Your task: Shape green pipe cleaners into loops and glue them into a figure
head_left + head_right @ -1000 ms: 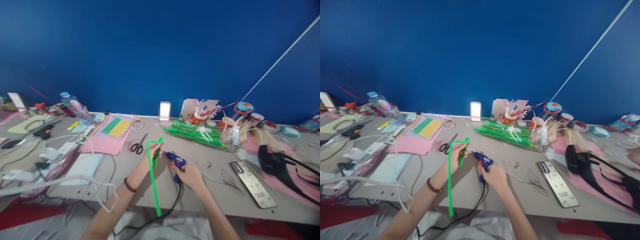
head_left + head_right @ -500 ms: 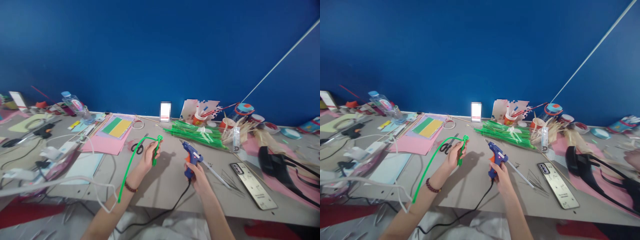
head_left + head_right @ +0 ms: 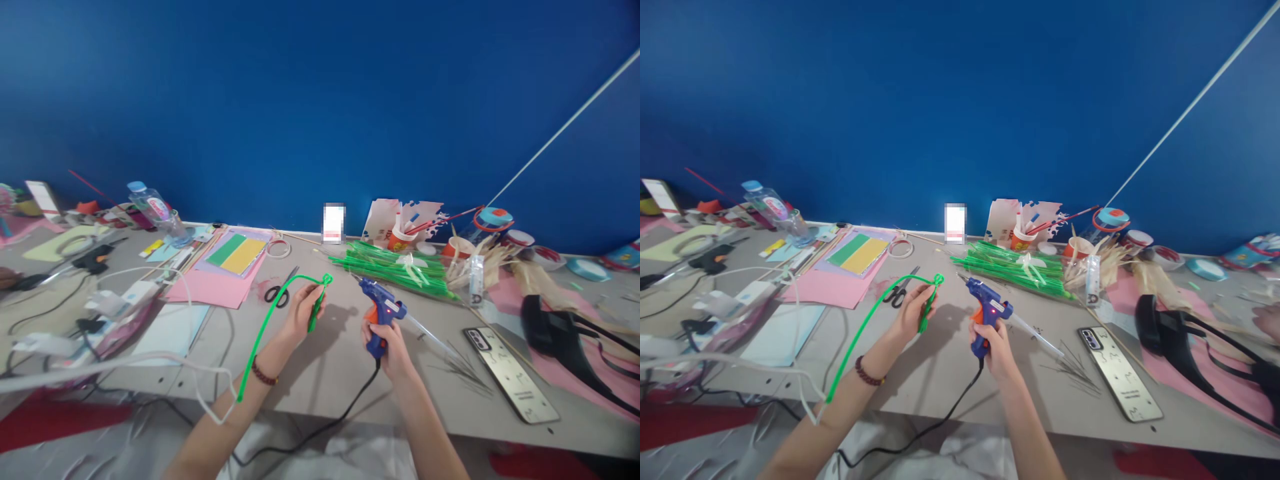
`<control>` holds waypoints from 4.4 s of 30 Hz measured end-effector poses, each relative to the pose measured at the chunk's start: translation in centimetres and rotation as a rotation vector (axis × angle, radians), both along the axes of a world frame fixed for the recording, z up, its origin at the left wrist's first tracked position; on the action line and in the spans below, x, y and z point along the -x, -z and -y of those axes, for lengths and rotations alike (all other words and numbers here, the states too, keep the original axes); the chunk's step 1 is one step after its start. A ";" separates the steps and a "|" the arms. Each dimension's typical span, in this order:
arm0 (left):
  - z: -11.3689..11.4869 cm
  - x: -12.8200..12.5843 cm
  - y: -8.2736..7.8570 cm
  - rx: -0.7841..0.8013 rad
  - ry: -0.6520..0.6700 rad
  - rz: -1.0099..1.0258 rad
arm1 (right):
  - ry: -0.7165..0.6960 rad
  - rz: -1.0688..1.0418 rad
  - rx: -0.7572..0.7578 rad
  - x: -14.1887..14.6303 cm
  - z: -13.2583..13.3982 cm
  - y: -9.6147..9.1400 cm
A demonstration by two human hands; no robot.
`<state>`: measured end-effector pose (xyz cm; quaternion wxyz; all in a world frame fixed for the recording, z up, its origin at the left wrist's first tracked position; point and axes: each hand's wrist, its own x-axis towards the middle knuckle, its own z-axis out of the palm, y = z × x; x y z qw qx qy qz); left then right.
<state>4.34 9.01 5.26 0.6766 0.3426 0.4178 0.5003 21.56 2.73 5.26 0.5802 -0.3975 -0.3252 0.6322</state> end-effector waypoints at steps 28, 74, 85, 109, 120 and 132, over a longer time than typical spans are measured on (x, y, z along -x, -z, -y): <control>0.4 -0.6 0.5 -0.035 0.075 0.030 | 0.045 0.326 0.107 0.7 0.2 3.8; 0.2 -0.4 0.2 0.073 -0.019 -0.008 | 0.089 0.797 -0.025 0.8 0.2 2.9; 0.2 -0.4 0.4 0.033 -0.042 -0.023 | 0.090 0.971 -0.171 1.0 0.8 1.8; 0.4 -0.2 -0.3 -0.067 -0.112 -0.062 | 0.109 0.519 0.056 0.5 1.6 1.2; 0.0 0.4 -0.1 -0.149 -0.182 -0.098 | -0.343 0.073 0.175 -2.6 1.6 1.1; -0.5 0.5 0.1 -0.144 -0.191 -0.141 | -0.382 0.165 0.242 -4.1 1.0 1.9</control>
